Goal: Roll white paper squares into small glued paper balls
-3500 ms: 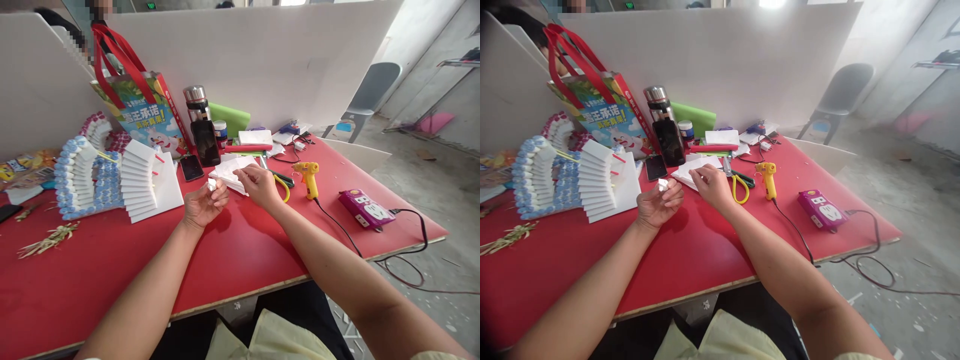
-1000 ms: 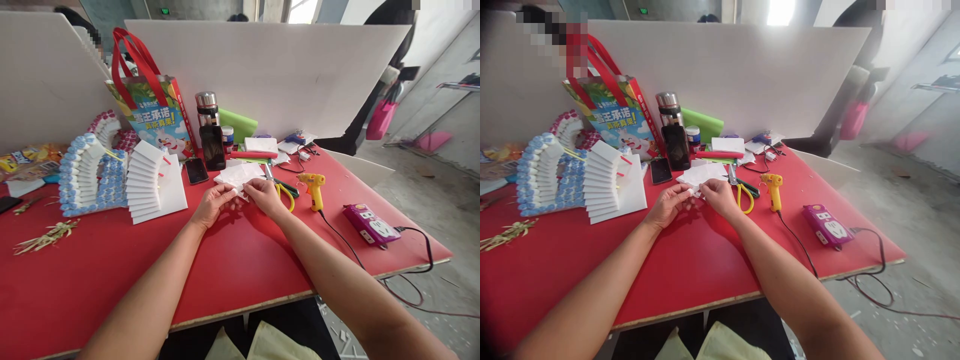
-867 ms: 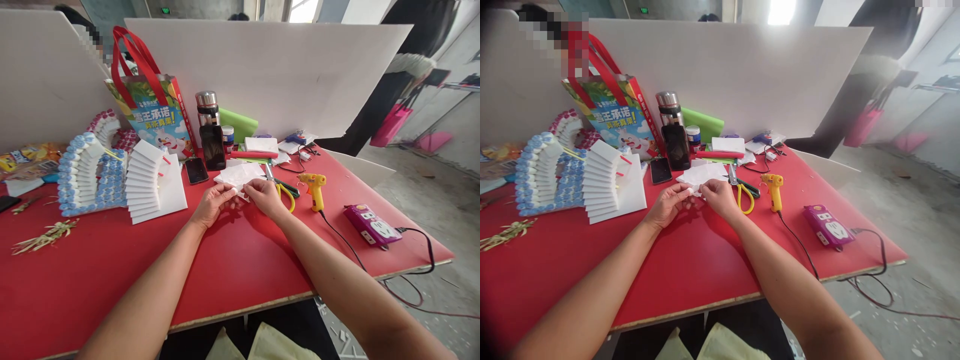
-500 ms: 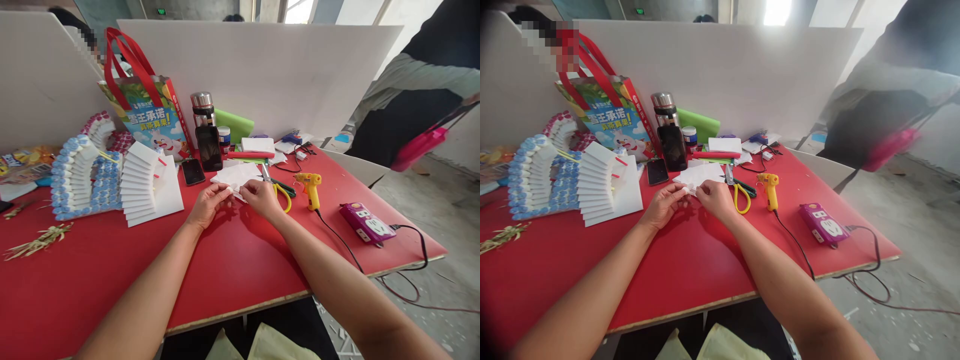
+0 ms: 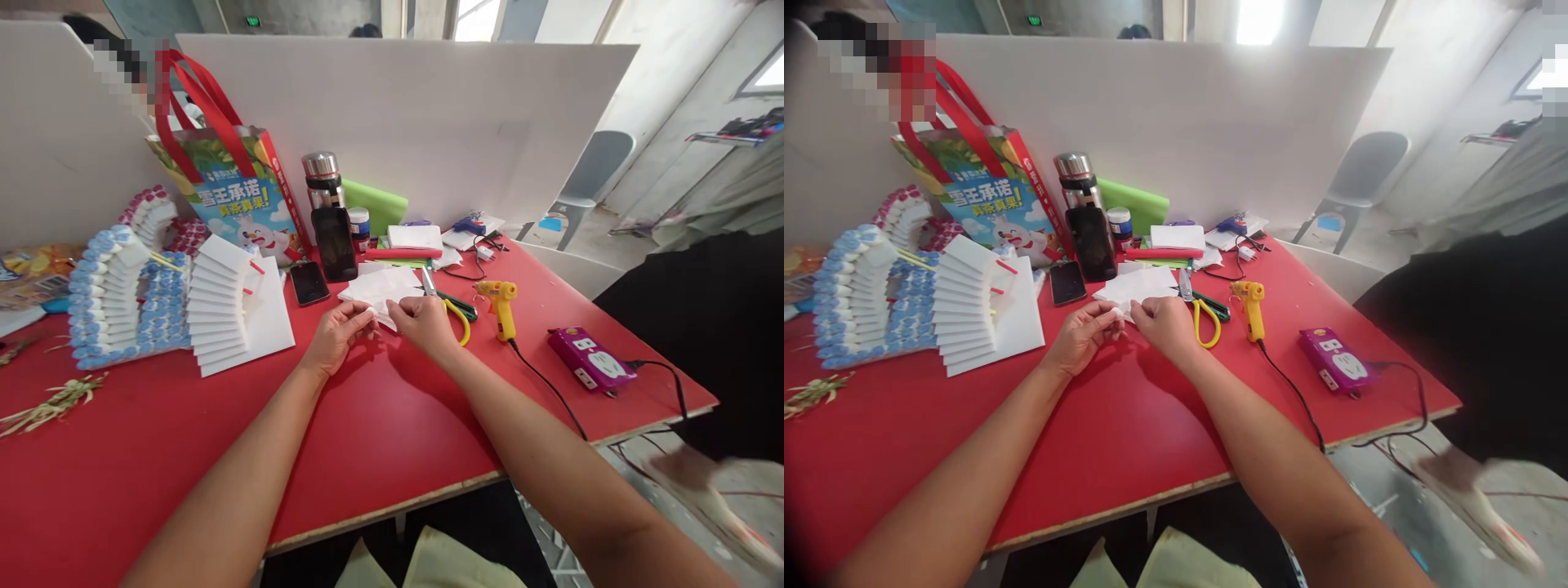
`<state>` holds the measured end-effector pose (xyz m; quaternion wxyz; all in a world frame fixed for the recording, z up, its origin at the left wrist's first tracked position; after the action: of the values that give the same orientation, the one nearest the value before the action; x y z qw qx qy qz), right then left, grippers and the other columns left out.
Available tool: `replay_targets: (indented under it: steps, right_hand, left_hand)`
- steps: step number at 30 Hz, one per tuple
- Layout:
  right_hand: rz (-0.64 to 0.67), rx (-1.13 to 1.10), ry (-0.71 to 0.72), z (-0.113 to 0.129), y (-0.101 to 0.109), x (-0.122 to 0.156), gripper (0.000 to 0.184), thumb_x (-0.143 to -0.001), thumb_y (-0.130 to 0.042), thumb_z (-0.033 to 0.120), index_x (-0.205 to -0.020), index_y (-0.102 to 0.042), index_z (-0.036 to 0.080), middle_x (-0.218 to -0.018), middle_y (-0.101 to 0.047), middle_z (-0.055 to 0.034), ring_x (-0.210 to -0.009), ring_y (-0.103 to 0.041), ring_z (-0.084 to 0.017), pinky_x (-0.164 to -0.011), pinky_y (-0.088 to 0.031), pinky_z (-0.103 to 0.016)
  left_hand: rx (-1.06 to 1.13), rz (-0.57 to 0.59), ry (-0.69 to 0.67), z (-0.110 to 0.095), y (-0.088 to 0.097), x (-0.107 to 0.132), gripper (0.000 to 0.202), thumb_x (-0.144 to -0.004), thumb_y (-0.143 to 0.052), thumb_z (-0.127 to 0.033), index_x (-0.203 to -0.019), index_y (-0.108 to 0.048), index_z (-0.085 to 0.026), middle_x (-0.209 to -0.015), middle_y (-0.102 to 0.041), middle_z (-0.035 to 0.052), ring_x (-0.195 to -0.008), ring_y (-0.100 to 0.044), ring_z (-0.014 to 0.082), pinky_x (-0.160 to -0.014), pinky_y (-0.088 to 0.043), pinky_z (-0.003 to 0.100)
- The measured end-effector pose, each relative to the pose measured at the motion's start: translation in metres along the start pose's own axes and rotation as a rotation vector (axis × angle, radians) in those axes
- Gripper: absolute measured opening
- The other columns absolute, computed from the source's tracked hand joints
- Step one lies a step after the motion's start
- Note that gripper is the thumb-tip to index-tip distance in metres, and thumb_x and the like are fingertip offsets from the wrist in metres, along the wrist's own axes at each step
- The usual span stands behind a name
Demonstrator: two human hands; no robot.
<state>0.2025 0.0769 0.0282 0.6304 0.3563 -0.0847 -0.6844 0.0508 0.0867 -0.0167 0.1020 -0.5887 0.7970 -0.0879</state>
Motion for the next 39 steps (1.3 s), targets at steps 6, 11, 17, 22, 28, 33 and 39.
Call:
replay_targets:
  steps: [6,11,17,22,28,33,39]
  right_hand:
    - [-0.139,0.204,0.167,0.055,0.051,0.007,0.052,-0.093,-0.048,0.041,-0.052,-0.024,0.019,-0.050,-0.026,0.0016,-0.053,-0.018,-0.010,-0.055,-0.015,-0.031]
    - [-0.316,0.446,0.139,0.075,0.131,0.041,0.053,-0.095,-0.046,0.044,-0.051,-0.028,0.020,-0.050,-0.029,0.0012,-0.051,-0.024,-0.011,-0.056,-0.020,-0.031]
    - [-0.255,0.729,-0.356,-0.051,0.179,0.053,0.040,-0.079,-0.061,0.060,-0.082,-0.061,0.020,-0.080,-0.064,-0.0095,-0.069,-0.055,-0.021,-0.061,-0.035,-0.032]
    - [0.009,0.550,-0.449,-0.137,0.139,0.031,0.043,-0.073,-0.063,0.061,-0.072,-0.062,0.019,-0.068,-0.065,-0.0076,-0.062,-0.059,-0.020,-0.057,-0.039,-0.030]
    - [-0.174,0.132,-0.536,-0.141,0.132,0.026,0.031,-0.073,-0.063,0.045,-0.067,-0.066,0.015,-0.050,-0.058,-0.0037,-0.046,-0.049,-0.014,-0.046,-0.036,-0.027]
    - [-0.154,-0.375,-0.299,-0.052,0.116,0.001,0.034,-0.079,-0.065,0.048,-0.087,-0.070,0.015,-0.063,-0.063,-0.0041,-0.052,-0.050,-0.012,-0.047,-0.034,-0.025]
    - [0.138,-0.613,-0.110,0.016,0.046,-0.005,0.033,-0.086,-0.062,0.049,-0.079,-0.064,0.016,-0.052,-0.050,0.0014,-0.048,-0.040,-0.010,-0.049,-0.031,-0.026]
  left_hand:
    - [-0.020,-0.003,0.037,-0.002,-0.002,0.001,0.025,-0.079,-0.078,-0.035,-0.090,-0.067,-0.016,-0.075,-0.067,0.0012,-0.063,-0.060,0.0113,-0.065,-0.048,0.025]
    - [-0.017,-0.007,0.025,-0.005,-0.002,0.001,0.026,-0.077,-0.079,-0.036,-0.087,-0.068,-0.015,-0.076,-0.067,0.0024,-0.066,-0.062,0.0127,-0.065,-0.049,0.025]
    - [0.020,0.009,0.008,-0.002,-0.001,-0.001,0.026,-0.078,-0.078,-0.036,-0.089,-0.068,-0.015,-0.078,-0.069,0.0028,-0.067,-0.063,0.0124,-0.071,-0.052,0.027]
    - [0.022,0.006,0.001,0.000,0.002,-0.002,0.027,-0.077,-0.079,-0.036,-0.090,-0.067,-0.016,-0.077,-0.069,0.0027,-0.067,-0.064,0.0130,-0.069,-0.051,0.026]
    - [0.051,-0.032,-0.034,0.000,0.006,-0.003,0.030,-0.076,-0.079,-0.037,-0.095,-0.069,-0.016,-0.085,-0.073,0.0046,-0.067,-0.065,0.0130,-0.075,-0.053,0.030]
    - [0.076,-0.027,-0.062,-0.003,0.008,-0.005,0.028,-0.079,-0.077,-0.036,-0.095,-0.069,-0.015,-0.099,-0.074,0.0083,-0.071,-0.067,0.0132,-0.078,-0.053,0.030]
    - [0.069,-0.077,-0.053,-0.002,0.017,-0.005,0.032,-0.077,-0.079,-0.037,-0.097,-0.070,-0.014,-0.090,-0.073,0.0070,-0.068,-0.064,0.0118,-0.081,-0.053,0.032]
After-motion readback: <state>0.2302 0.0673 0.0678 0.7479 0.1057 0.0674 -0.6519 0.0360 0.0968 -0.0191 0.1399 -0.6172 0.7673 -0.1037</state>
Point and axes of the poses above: each hand's wrist, its own x-axis away from the middle knuckle, its own y-axis out of the back of the hand, z = x × y, the point moved 9 cm from there along -x, towards the middle knuckle
